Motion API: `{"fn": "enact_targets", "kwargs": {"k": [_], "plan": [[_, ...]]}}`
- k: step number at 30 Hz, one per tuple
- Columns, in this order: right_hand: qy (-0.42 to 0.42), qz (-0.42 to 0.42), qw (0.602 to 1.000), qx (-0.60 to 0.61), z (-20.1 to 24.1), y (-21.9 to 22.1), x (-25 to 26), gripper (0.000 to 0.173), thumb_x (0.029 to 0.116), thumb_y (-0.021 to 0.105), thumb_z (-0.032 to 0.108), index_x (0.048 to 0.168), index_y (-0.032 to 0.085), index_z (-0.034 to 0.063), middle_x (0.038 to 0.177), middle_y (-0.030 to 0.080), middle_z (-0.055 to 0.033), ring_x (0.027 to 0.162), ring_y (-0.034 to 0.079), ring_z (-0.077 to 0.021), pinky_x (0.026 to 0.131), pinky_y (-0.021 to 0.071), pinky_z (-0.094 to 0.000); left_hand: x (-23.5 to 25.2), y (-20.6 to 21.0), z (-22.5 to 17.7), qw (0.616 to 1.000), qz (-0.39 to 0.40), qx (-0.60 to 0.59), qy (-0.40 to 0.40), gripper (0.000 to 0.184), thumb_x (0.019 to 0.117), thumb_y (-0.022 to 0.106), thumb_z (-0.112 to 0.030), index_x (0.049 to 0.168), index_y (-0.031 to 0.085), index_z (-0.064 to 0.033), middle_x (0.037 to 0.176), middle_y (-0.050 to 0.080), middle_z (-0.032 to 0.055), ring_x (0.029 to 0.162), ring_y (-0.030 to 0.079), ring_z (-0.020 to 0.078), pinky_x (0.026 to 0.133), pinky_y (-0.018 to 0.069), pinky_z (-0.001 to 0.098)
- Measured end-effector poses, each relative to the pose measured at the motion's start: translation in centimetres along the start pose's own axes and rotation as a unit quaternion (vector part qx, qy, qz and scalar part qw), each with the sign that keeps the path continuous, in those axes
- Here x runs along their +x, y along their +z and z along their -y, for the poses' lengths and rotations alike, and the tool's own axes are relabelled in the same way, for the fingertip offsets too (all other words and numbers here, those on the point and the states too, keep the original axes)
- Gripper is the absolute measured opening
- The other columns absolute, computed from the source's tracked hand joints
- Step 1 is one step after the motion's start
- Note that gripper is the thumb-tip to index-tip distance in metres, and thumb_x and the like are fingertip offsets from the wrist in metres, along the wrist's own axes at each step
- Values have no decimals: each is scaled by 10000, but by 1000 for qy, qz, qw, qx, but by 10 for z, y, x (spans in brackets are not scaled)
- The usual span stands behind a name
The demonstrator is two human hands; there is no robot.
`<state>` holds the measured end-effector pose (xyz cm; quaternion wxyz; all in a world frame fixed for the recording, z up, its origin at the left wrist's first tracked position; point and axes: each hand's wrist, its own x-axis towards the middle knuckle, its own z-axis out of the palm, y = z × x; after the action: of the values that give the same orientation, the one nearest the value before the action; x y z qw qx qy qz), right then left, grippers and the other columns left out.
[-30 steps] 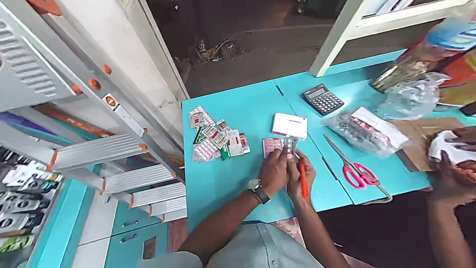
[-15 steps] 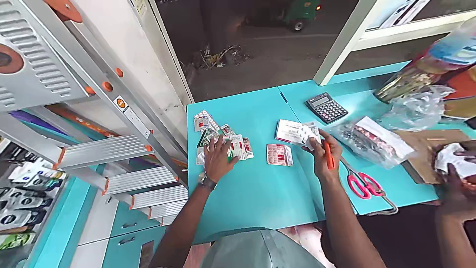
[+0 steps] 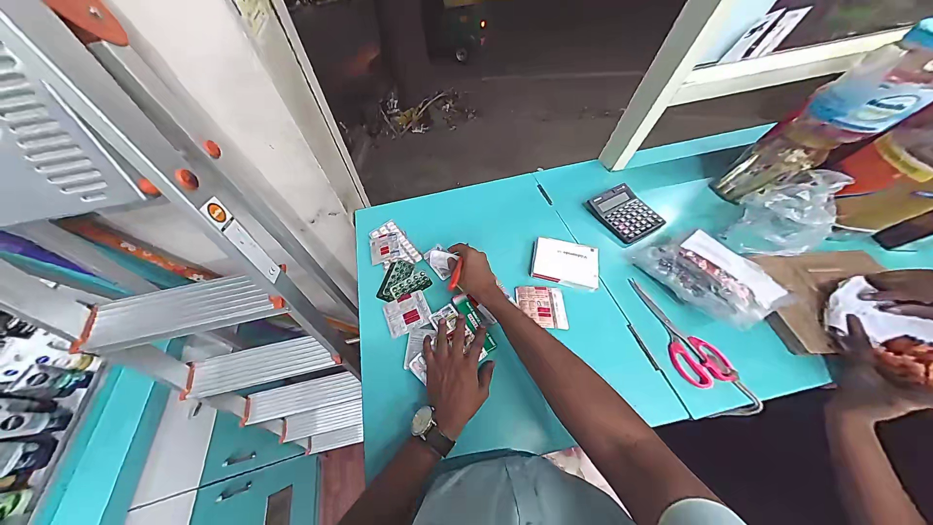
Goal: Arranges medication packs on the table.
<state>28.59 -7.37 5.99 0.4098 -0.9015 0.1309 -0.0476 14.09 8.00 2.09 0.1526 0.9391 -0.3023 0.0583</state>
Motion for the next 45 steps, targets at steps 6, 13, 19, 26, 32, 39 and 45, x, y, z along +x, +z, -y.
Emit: {"fn": "enact_targets", "kwargs": {"k": [6, 13, 19, 26, 32, 39, 45], "plan": [[63, 3, 989, -136, 27, 20, 4, 559, 843, 823, 370, 1301, 622, 121, 1162, 680, -211, 1077, 650, -436, 788, 536, -628, -3, -5, -6, 1000, 22, -10, -18, 589, 935, 598, -521, 1494, 530, -347, 1628, 389, 109, 1475, 344, 468, 1120, 263, 728], [111, 61, 990, -55, 18, 19, 33, 530, 770, 852, 240, 1242, 641, 125, 1074, 712, -179, 978, 693, -395, 738, 541, -637, -19, -31, 12, 979, -90, -167, -72, 948, 811, 745, -582, 1539, 439, -58, 1585, 428, 184, 1490, 328, 454, 1167, 205, 745], [8, -44, 972, 229, -7, -40, 26, 537, 769, 867, 85, 1230, 606, -4, 1023, 692, -170, 860, 686, -247, 761, 589, -436, -36, -63, 96, 912, -197, -311, -179, 493, 962, 586, -194, 1394, 550, 41, 1477, 519, 228, 1396, 471, 346, 1115, 427, 520], [-5, -57, 823, 566, -48, -144, -85, 437, 954, 612, 83, 1366, 533, 205, 1054, 672, -2, 850, 671, -94, 733, 599, -285, 11, -72, 90, 936, -147, -302, -99, 355, 993, 581, -242, 1255, 686, -26, 1251, 685, 167, 1157, 659, 280, 950, 554, 477], [11, -150, 855, 496, -85, -110, -169, 454, 857, 654, 31, 1292, 525, -2, 999, 702, -68, 806, 702, -133, 678, 618, -294, 140, -56, 38, 972, 133, -192, -20, 431, 1040, 566, -227, 1461, 554, -137, 1398, 613, 157, 1300, 572, 366, 1079, 442, 601], [-46, -260, 913, 311, -124, -81, -217, 480, 783, 799, 76, 1205, 603, -41, 1038, 714, -35, 914, 697, -59, 806, 602, -227, 190, -54, 65, 930, 247, -270, 6, 436, 1034, 561, -129, 1458, 517, -36, 1317, 632, 233, 1138, 661, 366, 994, 518, 563], [-66, -260, 911, 312, -121, -76, -213, 425, 826, 785, 54, 1196, 599, -45, 1008, 721, -26, 888, 702, -52, 787, 607, -218, 182, -30, 37, 965, 231, -123, 25, 755, 878, 776, -475, 1493, 508, -129, 1328, 646, 189, 1221, 619, 391, 1002, 484, 643]]}}
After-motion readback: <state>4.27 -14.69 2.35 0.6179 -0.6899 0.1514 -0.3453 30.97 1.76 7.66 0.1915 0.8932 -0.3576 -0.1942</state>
